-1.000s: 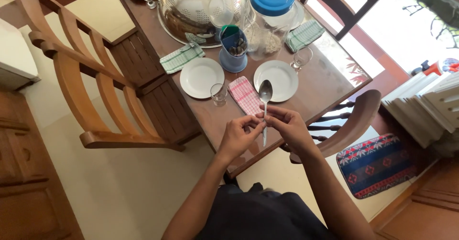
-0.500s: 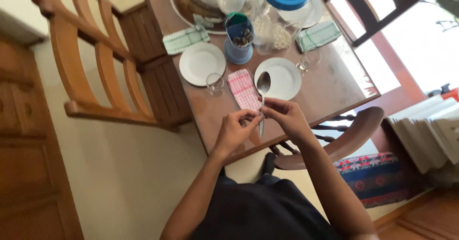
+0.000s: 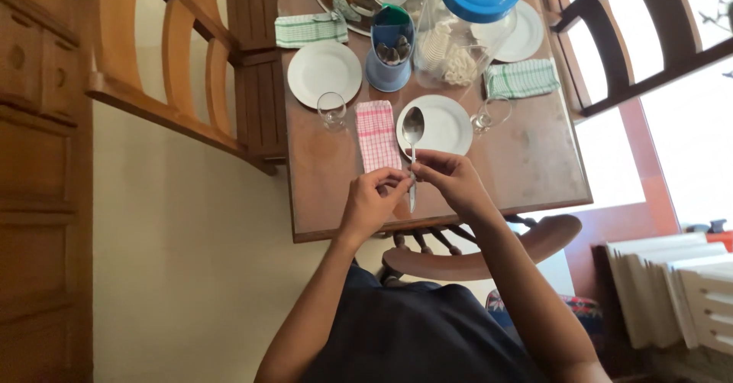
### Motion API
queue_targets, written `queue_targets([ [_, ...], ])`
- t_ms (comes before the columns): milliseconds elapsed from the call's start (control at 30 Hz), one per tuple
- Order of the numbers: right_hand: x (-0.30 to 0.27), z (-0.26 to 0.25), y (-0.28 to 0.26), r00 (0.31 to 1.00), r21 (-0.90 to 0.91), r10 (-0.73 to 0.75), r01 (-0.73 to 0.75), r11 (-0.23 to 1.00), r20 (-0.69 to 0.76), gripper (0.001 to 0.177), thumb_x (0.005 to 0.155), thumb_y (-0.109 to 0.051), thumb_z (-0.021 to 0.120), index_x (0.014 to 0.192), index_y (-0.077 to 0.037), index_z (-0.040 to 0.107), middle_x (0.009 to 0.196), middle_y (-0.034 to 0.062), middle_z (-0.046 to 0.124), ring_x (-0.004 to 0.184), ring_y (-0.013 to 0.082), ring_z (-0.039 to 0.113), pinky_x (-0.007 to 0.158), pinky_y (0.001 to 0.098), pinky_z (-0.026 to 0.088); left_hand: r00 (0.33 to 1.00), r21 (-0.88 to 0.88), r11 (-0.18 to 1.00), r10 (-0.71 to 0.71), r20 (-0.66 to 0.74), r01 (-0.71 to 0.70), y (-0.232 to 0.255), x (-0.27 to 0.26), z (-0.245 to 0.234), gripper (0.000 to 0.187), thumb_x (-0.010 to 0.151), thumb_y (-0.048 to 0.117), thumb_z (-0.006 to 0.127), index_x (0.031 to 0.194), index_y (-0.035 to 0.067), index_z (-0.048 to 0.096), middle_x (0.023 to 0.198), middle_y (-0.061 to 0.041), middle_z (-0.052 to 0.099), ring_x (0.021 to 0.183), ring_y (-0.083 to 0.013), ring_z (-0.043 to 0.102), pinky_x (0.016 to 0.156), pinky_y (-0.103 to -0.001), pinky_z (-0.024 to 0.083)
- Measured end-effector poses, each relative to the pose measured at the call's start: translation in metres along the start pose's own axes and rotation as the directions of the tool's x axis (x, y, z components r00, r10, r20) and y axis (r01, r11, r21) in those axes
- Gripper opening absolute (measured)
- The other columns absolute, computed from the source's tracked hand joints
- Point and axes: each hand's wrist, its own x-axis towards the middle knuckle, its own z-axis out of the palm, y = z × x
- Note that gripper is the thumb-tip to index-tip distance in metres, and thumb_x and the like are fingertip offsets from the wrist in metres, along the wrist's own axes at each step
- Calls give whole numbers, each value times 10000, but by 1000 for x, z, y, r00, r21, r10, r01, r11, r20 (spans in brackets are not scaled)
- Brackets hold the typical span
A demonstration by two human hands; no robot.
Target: The person sets a dining table by placing spoons on napkins at each place setting. They retrieve spoons from a container on the table and walk between the table and a kitchen drawer, opening and closing the drawer before returning to place cutlery.
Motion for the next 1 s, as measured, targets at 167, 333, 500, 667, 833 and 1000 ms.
queue_targets([
  [167,-6,-2,-15,999,10,4,-5,1000,39,423,861,-96,831,1229,74,708,895,160,732,801,204,695,882,380,586,999,15,1000,1,-38,0,3,-3,6,138,892,244,745,987,154,789,794,30,782,563,-63,482,542,-203,409],
  [333,-8,1,-17,998,7,18,-19,1000,61,426,845,-62,826,1236,60,711,905,150,730,823,216,706,891,385,586,998,15,1000,-3,-59,4,3,-8,6,152,887,234,742,998,143,792,796,14,784,570,-76,482,546,-214,414],
  [500,-3,3,-6,997,-8,27,-27,1000,76,414,857,-73,823,1237,51,714,898,126,727,821,180,687,895,366,588,998,27,1000,9,-66,-7,-4,-10,2,141,885,243,739,989,165,793,791,28,780,580,-70,489,553,-213,426],
  [667,0,5,-1,997,-13,36,-35,999,70,418,851,-63,825,1232,65,711,888,150,728,817,206,694,880,368,586,998,46,999,-18,-62,21,-13,-5,4,151,886,248,731,999,168,793,800,20,780,597,-78,492,563,-221,433],
  [833,25,-1,18,995,-29,69,-67,997,70,386,843,-55,825,1199,56,726,906,164,741,837,215,704,880,361,588,995,70,994,-77,-70,82,-32,13,9,152,886,265,729,1005,197,796,818,35,786,613,-74,511,577,-217,441],
  [1000,62,-7,46,992,-24,104,-102,994,68,391,833,-82,840,1182,49,722,914,137,741,837,188,700,884,343,590,990,104,989,-99,-97,109,-62,41,19,154,892,270,725,1013,203,794,840,26,789,626,-80,531,588,-224,454],
])
